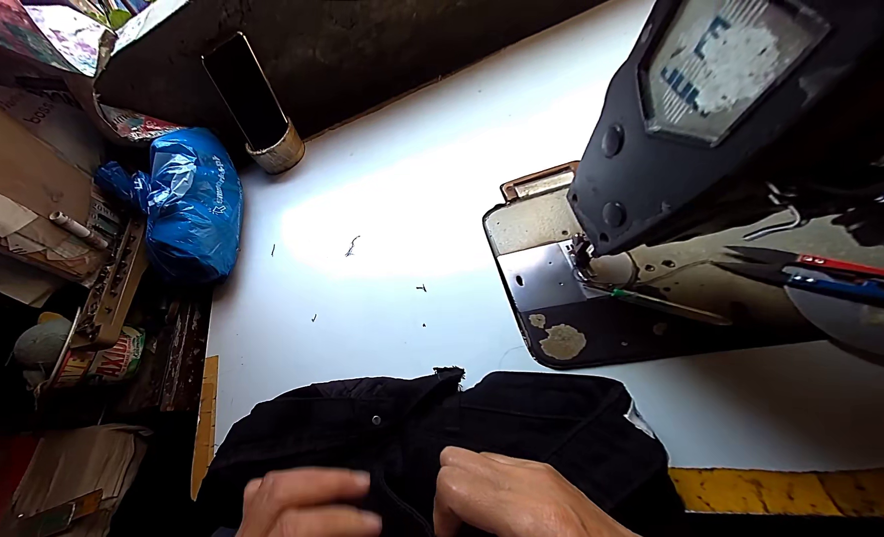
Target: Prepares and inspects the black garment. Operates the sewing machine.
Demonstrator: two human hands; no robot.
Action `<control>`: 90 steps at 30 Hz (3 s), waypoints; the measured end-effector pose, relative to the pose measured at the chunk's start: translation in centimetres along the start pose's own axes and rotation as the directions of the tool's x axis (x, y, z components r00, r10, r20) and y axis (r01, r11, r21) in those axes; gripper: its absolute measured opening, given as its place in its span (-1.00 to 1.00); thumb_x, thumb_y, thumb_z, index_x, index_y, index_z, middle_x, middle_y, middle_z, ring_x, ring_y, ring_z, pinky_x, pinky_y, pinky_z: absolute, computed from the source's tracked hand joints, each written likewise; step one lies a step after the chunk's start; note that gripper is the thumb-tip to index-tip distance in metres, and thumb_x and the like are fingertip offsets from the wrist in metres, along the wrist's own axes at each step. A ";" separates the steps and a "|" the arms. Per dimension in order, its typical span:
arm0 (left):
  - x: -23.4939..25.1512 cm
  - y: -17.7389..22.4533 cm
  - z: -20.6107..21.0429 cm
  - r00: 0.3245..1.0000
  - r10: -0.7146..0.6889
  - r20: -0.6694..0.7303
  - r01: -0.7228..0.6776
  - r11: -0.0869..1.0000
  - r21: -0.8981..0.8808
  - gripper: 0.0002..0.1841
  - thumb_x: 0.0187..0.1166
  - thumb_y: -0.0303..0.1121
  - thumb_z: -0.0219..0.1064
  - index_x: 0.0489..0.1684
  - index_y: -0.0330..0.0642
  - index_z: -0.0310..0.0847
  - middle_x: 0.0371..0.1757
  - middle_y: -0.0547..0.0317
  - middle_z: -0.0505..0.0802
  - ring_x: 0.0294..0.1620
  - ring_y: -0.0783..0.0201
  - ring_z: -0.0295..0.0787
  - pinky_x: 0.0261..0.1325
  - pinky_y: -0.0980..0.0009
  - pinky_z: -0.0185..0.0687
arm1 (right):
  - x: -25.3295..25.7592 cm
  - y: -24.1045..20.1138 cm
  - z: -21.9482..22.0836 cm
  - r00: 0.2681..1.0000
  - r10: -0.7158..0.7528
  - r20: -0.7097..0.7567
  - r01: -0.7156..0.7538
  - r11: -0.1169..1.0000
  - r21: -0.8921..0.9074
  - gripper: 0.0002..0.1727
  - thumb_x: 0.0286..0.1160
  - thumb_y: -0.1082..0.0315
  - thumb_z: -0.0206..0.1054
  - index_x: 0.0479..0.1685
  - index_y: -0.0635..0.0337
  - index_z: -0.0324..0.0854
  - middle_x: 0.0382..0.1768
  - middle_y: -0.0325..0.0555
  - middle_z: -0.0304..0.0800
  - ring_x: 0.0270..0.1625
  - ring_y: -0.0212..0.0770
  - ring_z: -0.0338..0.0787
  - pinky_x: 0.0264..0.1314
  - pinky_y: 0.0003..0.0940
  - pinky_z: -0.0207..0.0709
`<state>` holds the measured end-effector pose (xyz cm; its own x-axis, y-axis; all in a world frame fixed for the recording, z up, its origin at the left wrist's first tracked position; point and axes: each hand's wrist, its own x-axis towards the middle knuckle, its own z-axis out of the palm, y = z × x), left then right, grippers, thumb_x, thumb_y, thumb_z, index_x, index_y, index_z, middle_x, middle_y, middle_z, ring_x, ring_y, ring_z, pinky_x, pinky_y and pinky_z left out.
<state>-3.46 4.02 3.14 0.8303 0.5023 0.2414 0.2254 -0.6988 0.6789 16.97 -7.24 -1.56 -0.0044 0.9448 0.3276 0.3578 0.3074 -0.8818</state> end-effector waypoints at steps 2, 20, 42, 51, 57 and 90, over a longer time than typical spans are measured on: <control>1.3 -1.4 -0.6 0.982 0.042 0.184 -0.024 0.995 -0.100 -0.59 0.88 -0.06 -0.02 0.16 -0.10 0.72 0.36 0.16 0.84 0.62 0.32 0.52 0.68 0.17 0.29 | -0.1 -0.1 -0.1 1.000 -0.016 0.014 0.016 1.000 0.016 -0.84 0.62 0.40 0.26 -0.29 0.29 0.64 -0.46 0.06 0.58 -0.39 -0.05 0.61 -0.43 -0.24 0.32; 3.2 -3.1 0.6 0.931 0.101 0.351 0.084 0.875 -0.477 -0.73 0.48 -0.22 0.54 -0.37 -0.28 0.76 -0.39 0.17 0.74 -0.10 0.47 0.61 0.30 0.44 0.27 | -0.1 -0.3 -1.8 0.992 0.020 0.123 -0.034 0.993 0.109 -0.84 0.61 0.42 0.27 -0.18 0.35 0.70 -0.36 0.12 0.60 -0.25 -0.03 0.61 -0.21 -0.24 0.35; 2.1 -0.2 0.5 0.954 -0.056 0.294 0.148 0.942 -0.302 -0.74 0.42 -0.24 0.57 -0.41 -0.30 0.78 -0.43 0.17 0.71 -0.15 0.45 0.57 0.24 0.39 0.19 | -0.7 -1.2 -0.6 0.999 -0.020 0.028 0.021 0.999 -0.035 -0.86 0.56 0.40 0.30 -0.23 0.33 0.63 -0.40 0.14 0.59 -0.30 0.07 0.59 -0.25 -0.14 0.30; 1.0 -0.3 0.4 0.960 -0.011 0.280 0.080 0.968 -0.236 -0.83 0.54 -0.34 0.46 -0.33 -0.28 0.78 -0.29 0.06 0.87 -0.02 0.36 0.71 0.43 0.28 0.14 | -1.9 -0.3 -1.1 0.988 -0.149 0.026 0.151 0.983 -0.101 -0.84 0.67 0.32 0.27 0.00 0.22 0.62 -0.23 0.12 0.58 -0.12 0.03 0.55 -0.03 -0.19 0.29; 0.5 -0.5 0.7 0.971 0.000 0.237 0.063 0.964 -0.259 -0.80 0.56 -0.32 0.46 -0.37 -0.29 0.76 -0.31 0.06 0.85 -0.04 0.36 0.70 0.40 0.32 0.18 | -2.3 0.2 -1.4 0.974 -0.226 0.005 0.225 0.969 -0.101 -0.87 0.66 0.43 0.22 -0.13 0.24 0.68 -0.23 0.12 0.59 -0.09 -0.01 0.50 0.10 -0.23 0.21; 0.8 -1.5 0.8 0.968 0.048 0.247 0.061 0.908 -0.415 -0.77 0.52 -0.31 0.51 -0.39 -0.33 0.74 -0.33 0.08 0.87 -0.08 0.44 0.77 0.58 0.32 0.18 | -0.6 -0.3 -0.8 0.945 -0.327 0.017 0.317 0.902 -0.292 -0.87 0.68 0.45 0.18 -0.15 0.18 0.65 -0.24 0.06 0.63 -0.17 -0.05 0.53 0.06 -0.24 0.25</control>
<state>-2.70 5.12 1.74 0.9404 0.3264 0.0951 0.0434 -0.3927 0.9187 17.60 -7.99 -1.20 -0.1366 0.7943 0.5919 0.5941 0.5438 -0.5927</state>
